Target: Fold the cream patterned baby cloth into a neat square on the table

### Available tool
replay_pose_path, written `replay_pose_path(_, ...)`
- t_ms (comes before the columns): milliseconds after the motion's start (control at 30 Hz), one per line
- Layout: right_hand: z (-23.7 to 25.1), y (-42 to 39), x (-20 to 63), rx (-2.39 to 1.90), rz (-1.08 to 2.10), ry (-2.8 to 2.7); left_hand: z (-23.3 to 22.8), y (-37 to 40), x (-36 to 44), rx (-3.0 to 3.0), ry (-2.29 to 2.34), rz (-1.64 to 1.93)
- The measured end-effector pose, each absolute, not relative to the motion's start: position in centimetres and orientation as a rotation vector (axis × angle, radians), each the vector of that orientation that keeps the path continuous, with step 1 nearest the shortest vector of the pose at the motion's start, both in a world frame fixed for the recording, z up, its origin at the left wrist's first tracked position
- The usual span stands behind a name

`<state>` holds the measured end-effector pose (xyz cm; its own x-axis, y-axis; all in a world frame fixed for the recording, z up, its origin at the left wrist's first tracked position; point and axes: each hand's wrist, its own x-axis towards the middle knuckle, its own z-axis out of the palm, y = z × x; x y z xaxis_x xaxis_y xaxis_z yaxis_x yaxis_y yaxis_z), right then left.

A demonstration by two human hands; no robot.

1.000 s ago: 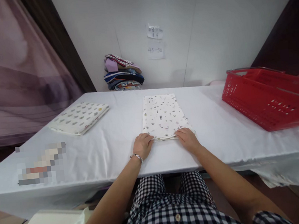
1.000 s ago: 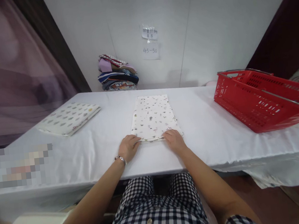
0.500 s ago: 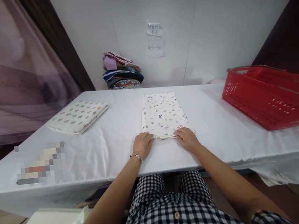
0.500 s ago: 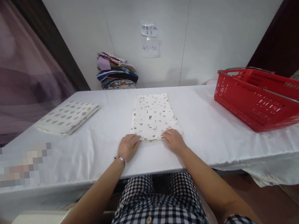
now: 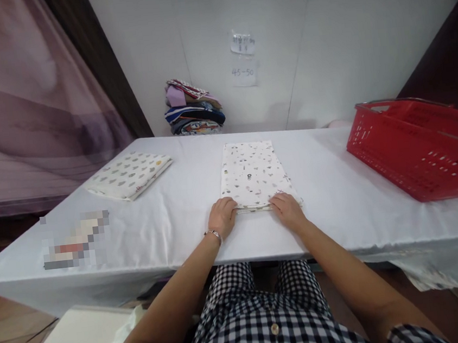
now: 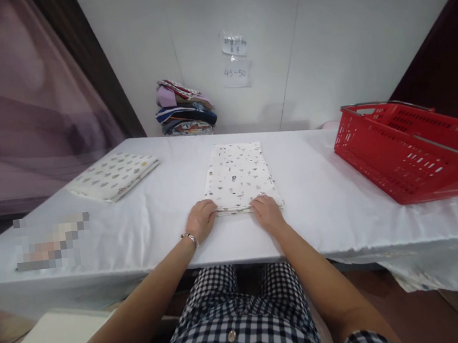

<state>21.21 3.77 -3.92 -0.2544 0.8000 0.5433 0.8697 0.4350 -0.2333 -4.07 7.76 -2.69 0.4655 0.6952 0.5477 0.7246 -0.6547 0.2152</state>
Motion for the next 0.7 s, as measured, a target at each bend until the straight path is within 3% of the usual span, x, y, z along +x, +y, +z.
replay_pose_path(367,-3.2,3.5,20.8,-1.367,-0.148,-2.079,-2.0,7.9,-2.2,-2.793,-1.085,-0.687)
replay_pose_path(700,-3.2,3.7,20.7,-1.364,-0.164,-2.088,-2.0,8.5,-1.2,-2.815,-1.180,-0.825)
